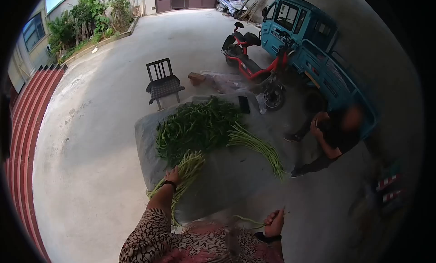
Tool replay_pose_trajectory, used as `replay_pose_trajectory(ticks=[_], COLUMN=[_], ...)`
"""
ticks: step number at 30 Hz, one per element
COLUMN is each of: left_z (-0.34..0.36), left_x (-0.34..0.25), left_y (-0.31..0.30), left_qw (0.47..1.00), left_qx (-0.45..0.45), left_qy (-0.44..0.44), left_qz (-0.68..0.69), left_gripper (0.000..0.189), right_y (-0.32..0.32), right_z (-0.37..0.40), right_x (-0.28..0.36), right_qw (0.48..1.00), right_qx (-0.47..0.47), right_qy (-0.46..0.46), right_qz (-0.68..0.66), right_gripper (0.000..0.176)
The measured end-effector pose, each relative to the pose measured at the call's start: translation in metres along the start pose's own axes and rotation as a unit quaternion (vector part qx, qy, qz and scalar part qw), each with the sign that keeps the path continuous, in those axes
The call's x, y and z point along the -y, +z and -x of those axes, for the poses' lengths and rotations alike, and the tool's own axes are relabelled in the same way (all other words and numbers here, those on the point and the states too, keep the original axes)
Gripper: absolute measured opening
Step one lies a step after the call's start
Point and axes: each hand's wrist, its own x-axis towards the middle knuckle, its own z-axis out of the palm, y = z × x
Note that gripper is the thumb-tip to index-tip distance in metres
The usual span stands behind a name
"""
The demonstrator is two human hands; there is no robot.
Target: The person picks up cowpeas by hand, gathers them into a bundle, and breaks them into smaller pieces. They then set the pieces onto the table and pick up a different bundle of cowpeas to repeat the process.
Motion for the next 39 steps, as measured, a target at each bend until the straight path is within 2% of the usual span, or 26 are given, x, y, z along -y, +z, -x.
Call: replay_pose_trajectory(ticks=[5,6,9,11,15,17,18,21,24,27,30,33,34,38,39], left_z=[0.011,0.017,0.03,0.027,0.053,0.08,0.096,0.154,0.225,0.263,0.282,0.284,0.29,0.289,0.294], left_x=[0.02,0.021,0.025,0.032,0.038,0.028,0.021,-0.002,-0.037,-0.062,-0.07,-0.06,-0.06,-0.02,-0.012], left_y=[0.03,0.032,0.034,0.043,0.017,-0.008,-0.02,-0.042,-0.058,-0.047,-0.035,-0.019,-0.019,0.012,0.013], left_qw=[0.985,0.971,0.975,0.969,0.949,0.949,0.947,0.941,0.908,0.881,0.86,0.889,0.905,0.949,0.956], left_qx=[-0.167,-0.234,-0.213,-0.236,-0.284,-0.262,-0.251,-0.222,-0.171,-0.093,-0.018,0.019,0.005,0.024,0.031], left_qy=[0.018,0.046,0.064,0.07,0.092,0.095,0.096,0.181,0.291,0.407,0.449,0.396,0.35,0.259,0.245], left_qz=[-0.035,-0.01,-0.025,0.016,0.098,0.15,0.175,0.182,0.249,0.221,0.24,0.229,0.241,0.178,0.16], left_gripper=[0.029,0.013,0.012,0.012,0.009,0.011,0.014,0.021,0.015,0.013,0.017,0.019,0.014,0.021,0.023], right_y=[0.011,0.012,0.017,0.024,0.029,0.042,0.044,0.08,0.11,0.14,0.152,0.149,0.146,0.13,0.126], right_z=[0.033,0.034,0.036,0.038,0.031,0.028,0.025,0.037,0.04,0.049,0.048,0.052,0.05,0.026,0.016], right_x=[-0.003,-0.003,-0.004,-0.004,-0.013,-0.016,-0.019,-0.023,-0.034,-0.048,-0.065,-0.069,-0.067,-0.055,-0.055], right_qw=[0.999,0.999,0.998,0.998,0.994,0.987,0.978,0.96,0.922,0.9,0.893,0.888,0.891,0.892,0.915], right_qx=[-0.021,-0.024,-0.029,-0.029,0.032,0.08,0.116,0.143,0.295,0.363,0.342,0.339,0.342,0.306,0.289], right_qy=[0.013,0.013,0.016,0.019,0.044,0.062,0.069,0.126,0.209,0.228,0.271,0.228,0.198,0.033,0.01], right_qz=[0.043,0.046,0.056,0.061,0.094,0.126,0.162,0.205,0.136,0.082,0.114,0.209,0.225,0.331,0.281], right_gripper=[0.034,0.034,0.034,0.034,0.029,0.028,0.021,0.015,0.021,0.029,0.026,0.038,0.042,0.043,0.042])
